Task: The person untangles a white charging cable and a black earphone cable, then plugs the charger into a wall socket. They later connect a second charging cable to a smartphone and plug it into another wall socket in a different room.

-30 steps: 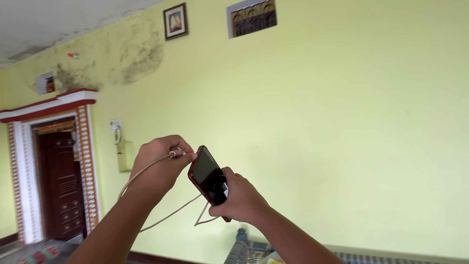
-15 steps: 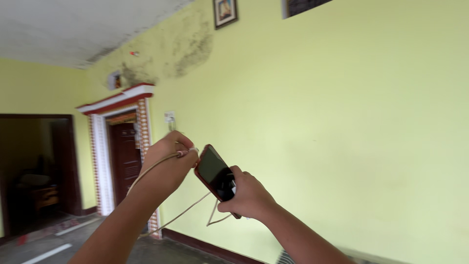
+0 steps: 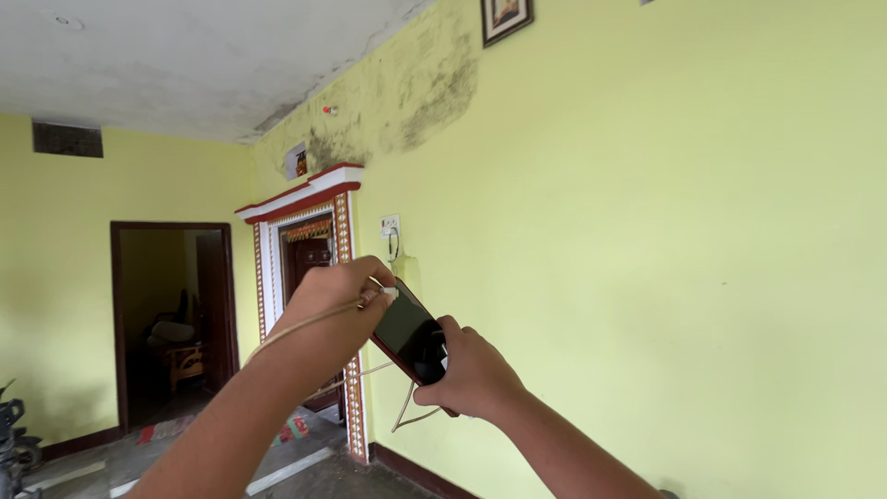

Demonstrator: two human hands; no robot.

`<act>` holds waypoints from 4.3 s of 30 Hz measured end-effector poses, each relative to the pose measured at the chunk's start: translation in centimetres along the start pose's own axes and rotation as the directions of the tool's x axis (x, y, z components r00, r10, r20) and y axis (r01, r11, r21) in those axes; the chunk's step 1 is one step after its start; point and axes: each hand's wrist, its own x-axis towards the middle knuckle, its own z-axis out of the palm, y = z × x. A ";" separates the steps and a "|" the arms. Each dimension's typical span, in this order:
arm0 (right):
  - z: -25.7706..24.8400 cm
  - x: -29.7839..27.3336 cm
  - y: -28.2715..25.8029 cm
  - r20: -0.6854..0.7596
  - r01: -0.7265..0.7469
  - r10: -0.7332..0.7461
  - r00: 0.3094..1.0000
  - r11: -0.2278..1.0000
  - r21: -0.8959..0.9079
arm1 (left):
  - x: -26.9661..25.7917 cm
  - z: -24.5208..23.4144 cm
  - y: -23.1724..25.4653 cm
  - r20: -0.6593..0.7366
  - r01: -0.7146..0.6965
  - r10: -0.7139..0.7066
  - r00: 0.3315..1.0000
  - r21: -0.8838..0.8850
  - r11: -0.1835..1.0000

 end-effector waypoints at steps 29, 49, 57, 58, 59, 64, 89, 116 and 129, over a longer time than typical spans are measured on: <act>14.8 13.8 -2.6 -0.105 0.042 -0.057 0.993 0.990 -0.136 | 8.6 -1.0 -19.2 0.010 0.244 -0.245 0.970 -0.084 0.966; 17.9 26.0 0.3 -0.184 0.135 -0.148 0.972 0.988 -0.080 | 21.2 5.7 -31.5 0.054 0.209 -0.239 0.970 -0.694 0.689; 20.0 31.3 1.3 -0.202 0.222 -0.203 0.958 0.972 0.076 | 22.1 5.5 -30.6 -0.130 -0.179 0.154 0.979 -0.206 0.962; 20.1 31.7 1.3 -0.172 0.184 -0.160 0.972 0.974 0.132 | 22.2 5.3 -30.5 -0.099 -0.198 0.186 0.978 -0.132 0.971; 20.3 31.9 1.3 -0.141 0.143 -0.118 0.983 0.973 0.183 | 22.4 5.3 -30.4 -0.081 -0.197 0.188 0.979 -0.120 0.973; 21.1 33.7 1.9 -0.144 0.090 -0.057 0.988 0.969 0.231 | 24.3 6.5 -31.6 -0.027 -0.035 0.031 0.999 -0.162 0.986; 22.8 43.2 9.1 -0.413 -0.108 0.012 0.911 0.972 -0.210 | 38.6 12.9 -38.3 0.294 -0.079 0.063 0.954 0.041 0.996; 25.8 47.3 10.6 -0.410 -0.122 0.042 0.911 0.978 -0.170 | 40.7 19.7 -42.9 -0.140 -0.042 -0.028 0.990 -0.469 0.882; 28.5 50.5 10.4 -0.194 -0.042 0.008 0.981 0.984 -0.171 | 40.0 21.4 -47.5 -0.181 0.197 -0.365 0.913 -0.586 0.786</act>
